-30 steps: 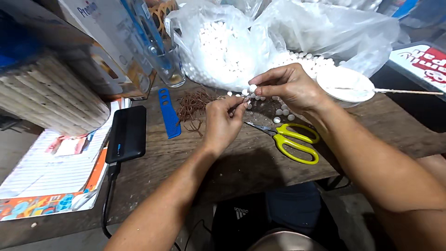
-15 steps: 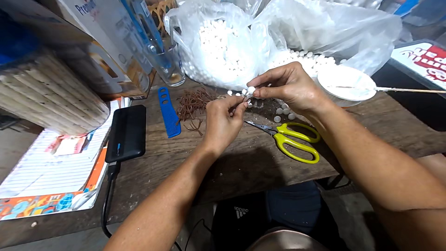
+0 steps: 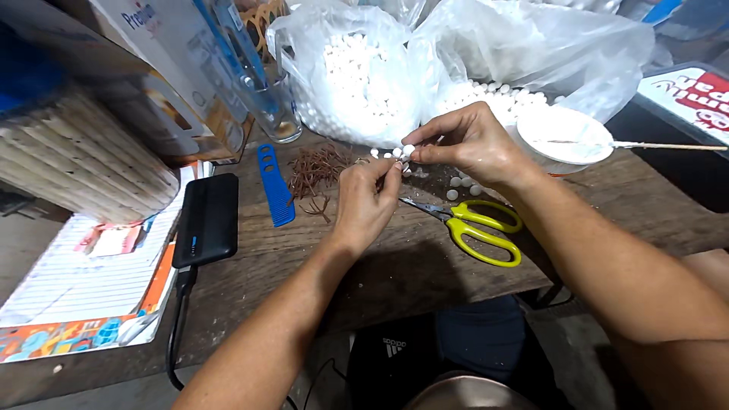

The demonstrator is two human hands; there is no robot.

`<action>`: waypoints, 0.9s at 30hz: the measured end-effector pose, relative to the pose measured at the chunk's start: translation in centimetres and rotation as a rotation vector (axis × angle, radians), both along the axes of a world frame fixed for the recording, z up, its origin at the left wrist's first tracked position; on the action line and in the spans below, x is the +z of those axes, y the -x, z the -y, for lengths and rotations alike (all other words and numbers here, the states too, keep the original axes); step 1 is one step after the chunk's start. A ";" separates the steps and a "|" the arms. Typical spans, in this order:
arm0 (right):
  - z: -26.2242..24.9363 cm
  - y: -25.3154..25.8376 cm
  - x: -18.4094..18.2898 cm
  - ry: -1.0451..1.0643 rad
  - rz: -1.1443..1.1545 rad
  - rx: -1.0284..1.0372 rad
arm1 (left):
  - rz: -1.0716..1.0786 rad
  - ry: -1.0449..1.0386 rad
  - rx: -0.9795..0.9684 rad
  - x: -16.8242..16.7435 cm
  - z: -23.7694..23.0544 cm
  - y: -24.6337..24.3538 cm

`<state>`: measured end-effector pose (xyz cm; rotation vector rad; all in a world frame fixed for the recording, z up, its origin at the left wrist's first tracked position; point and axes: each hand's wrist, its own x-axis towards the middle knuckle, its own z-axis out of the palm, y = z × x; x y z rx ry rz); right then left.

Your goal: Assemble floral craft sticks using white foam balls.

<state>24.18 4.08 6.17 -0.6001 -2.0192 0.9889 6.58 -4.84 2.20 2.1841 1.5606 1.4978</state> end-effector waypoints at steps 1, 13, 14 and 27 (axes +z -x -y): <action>0.0 0.0 0.0 -0.002 0.002 0.000 | -0.009 -0.005 0.011 0.0 0.0 0.0; 0.2 0.0 0.1 0.019 0.030 0.006 | -0.145 -0.093 0.077 -0.4 -0.1 -0.1; 0.2 0.0 0.1 0.019 0.029 0.007 | -0.153 -0.087 0.074 -0.4 -0.1 -0.1; 0.4 0.3 -0.2 0.030 0.017 0.051 | -0.173 -0.075 0.092 -0.1 0.2 -0.1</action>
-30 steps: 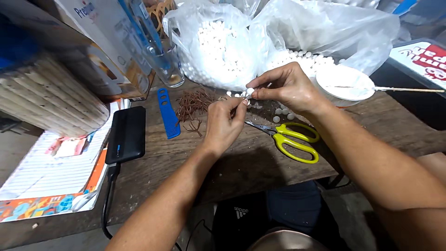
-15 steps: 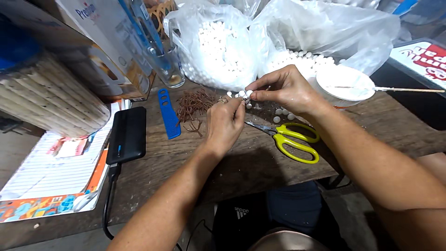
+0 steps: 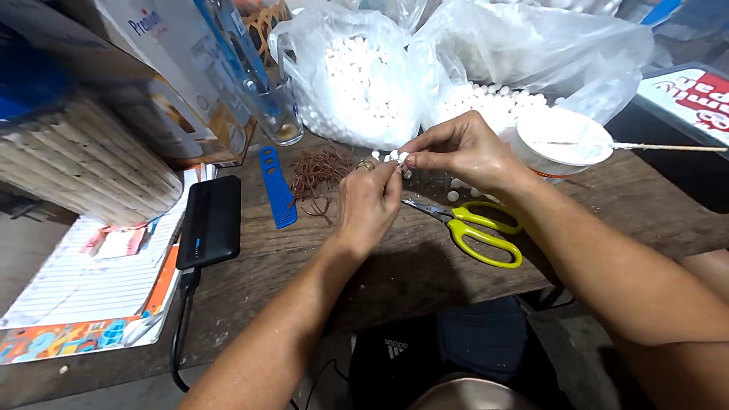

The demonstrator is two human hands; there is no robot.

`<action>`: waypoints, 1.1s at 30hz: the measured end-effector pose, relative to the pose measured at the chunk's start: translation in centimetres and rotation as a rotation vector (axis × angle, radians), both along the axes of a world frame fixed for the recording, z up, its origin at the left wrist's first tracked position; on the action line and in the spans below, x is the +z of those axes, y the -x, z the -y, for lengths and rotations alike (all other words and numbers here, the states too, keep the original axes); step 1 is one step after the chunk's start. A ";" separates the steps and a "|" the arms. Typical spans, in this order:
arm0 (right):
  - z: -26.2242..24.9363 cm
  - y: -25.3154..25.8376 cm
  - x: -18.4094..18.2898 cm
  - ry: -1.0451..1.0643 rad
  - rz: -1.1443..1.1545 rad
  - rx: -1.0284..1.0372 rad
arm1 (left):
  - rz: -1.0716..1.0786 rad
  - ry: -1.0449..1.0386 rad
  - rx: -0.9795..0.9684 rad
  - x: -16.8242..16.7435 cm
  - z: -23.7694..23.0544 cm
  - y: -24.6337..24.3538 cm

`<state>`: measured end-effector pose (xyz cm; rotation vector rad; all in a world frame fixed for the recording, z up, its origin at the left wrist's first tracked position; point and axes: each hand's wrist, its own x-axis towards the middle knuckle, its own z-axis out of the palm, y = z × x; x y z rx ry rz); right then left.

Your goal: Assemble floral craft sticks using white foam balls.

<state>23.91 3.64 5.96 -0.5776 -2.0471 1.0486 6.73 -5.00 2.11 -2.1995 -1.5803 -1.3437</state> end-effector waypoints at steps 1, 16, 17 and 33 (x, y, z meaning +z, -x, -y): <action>0.0 0.0 0.0 -0.013 -0.002 -0.001 | -0.001 -0.003 0.006 0.0 0.0 0.0; 0.6 0.5 -0.7 -0.280 0.025 -0.029 | -0.019 -0.008 -0.008 -0.4 -0.1 0.2; 0.6 0.5 -0.6 -0.273 0.024 -0.035 | 0.009 0.013 -0.013 -0.2 0.0 0.2; -1.4 -2.4 1.4 -0.390 0.501 -0.464 | 0.904 0.310 -0.227 1.2 -0.7 0.4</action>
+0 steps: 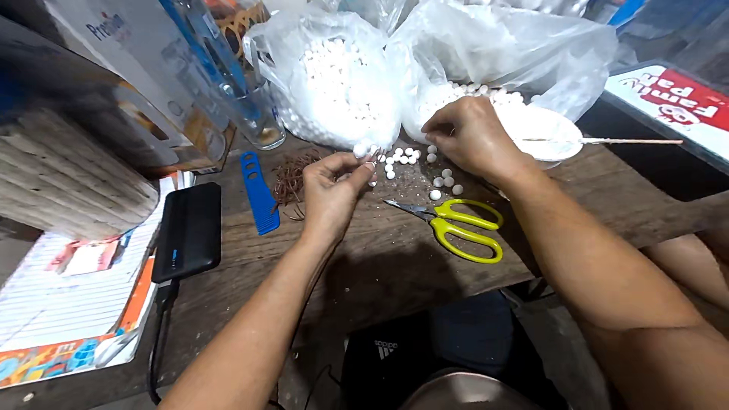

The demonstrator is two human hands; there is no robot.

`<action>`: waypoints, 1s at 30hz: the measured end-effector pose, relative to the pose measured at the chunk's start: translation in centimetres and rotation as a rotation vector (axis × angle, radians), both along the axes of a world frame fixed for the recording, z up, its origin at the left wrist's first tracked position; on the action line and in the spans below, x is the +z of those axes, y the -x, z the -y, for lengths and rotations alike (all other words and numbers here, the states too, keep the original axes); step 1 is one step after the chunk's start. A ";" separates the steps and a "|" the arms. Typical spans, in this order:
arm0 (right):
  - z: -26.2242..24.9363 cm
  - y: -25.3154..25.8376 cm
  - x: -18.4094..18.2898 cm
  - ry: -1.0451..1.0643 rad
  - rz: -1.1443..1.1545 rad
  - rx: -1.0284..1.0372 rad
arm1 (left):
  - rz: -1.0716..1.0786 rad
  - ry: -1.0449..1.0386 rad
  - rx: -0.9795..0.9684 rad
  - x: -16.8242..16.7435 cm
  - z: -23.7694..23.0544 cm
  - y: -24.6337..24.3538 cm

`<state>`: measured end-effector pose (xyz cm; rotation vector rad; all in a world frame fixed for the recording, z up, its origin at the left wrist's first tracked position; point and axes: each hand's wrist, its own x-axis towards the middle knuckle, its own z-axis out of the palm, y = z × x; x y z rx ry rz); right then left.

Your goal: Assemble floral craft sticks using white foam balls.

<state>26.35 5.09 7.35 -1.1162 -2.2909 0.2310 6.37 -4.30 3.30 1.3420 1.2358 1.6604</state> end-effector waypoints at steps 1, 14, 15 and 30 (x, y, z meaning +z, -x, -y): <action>-0.1 0.2 -0.2 0.033 0.051 0.003 | 0.007 0.006 0.000 0.0 0.0 0.0; -1.1 0.4 -0.8 0.223 -0.087 0.083 | -0.050 -0.014 0.010 -0.1 0.1 -0.2; -0.8 0.2 -0.6 0.305 -0.245 0.151 | -0.070 -0.027 0.009 -0.2 0.1 -0.2; 0.8 1.3 -0.5 0.794 -0.852 0.448 | -0.278 -0.154 -0.004 -0.6 0.7 0.1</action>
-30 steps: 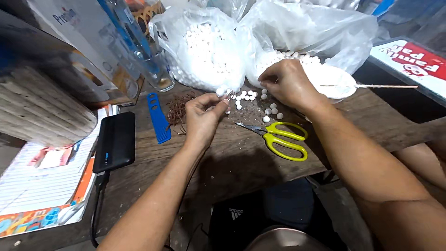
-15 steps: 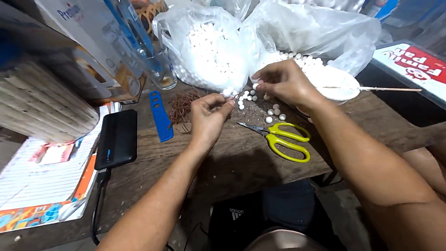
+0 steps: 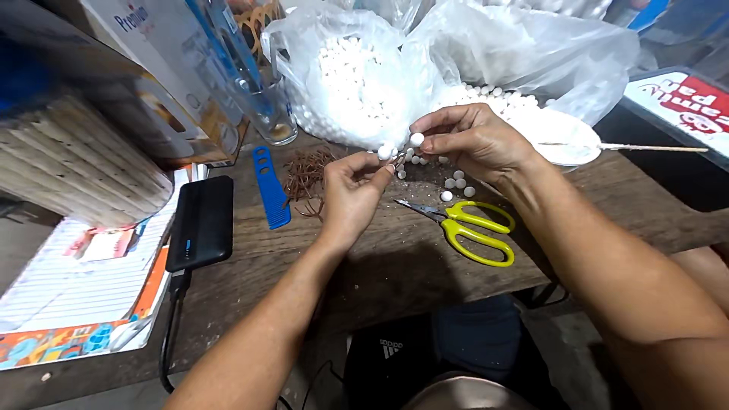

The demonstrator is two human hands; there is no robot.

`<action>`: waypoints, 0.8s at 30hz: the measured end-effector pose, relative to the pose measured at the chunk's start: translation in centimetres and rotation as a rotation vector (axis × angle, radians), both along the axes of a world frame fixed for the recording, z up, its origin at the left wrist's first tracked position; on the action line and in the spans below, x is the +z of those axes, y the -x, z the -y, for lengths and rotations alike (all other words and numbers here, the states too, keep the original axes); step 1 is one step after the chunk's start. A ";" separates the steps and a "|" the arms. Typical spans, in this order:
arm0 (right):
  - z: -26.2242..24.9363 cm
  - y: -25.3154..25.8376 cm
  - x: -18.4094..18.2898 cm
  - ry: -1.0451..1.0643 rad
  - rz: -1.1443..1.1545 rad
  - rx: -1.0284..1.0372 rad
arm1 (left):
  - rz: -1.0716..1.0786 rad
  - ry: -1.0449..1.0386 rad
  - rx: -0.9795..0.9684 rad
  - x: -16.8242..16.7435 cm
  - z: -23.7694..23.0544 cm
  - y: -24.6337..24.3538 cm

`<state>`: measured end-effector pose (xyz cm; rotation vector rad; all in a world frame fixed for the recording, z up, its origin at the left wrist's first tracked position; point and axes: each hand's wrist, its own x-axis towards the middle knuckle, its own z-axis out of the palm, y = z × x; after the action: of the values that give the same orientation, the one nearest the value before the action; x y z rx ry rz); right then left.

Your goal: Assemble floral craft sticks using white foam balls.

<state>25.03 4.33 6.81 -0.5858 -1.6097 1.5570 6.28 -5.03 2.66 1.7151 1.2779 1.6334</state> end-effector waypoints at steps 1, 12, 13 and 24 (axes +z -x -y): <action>0.0 0.1 -0.1 -0.020 -0.003 -0.007 | 0.004 0.003 0.000 0.0 0.0 0.0; -0.1 0.1 -0.4 -0.133 0.016 0.000 | -0.005 -0.033 0.032 0.1 0.1 -0.2; -0.1 0.1 -0.5 -0.156 0.021 0.005 | -0.010 -0.043 0.036 0.1 0.1 -0.2; 0.0 0.4 -0.6 -0.240 0.060 0.005 | -0.060 -0.040 0.080 0.0 0.2 -0.4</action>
<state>24.66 4.30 6.22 -0.5010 -1.8123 1.3345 6.64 -5.21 2.68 1.7696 1.3670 1.6746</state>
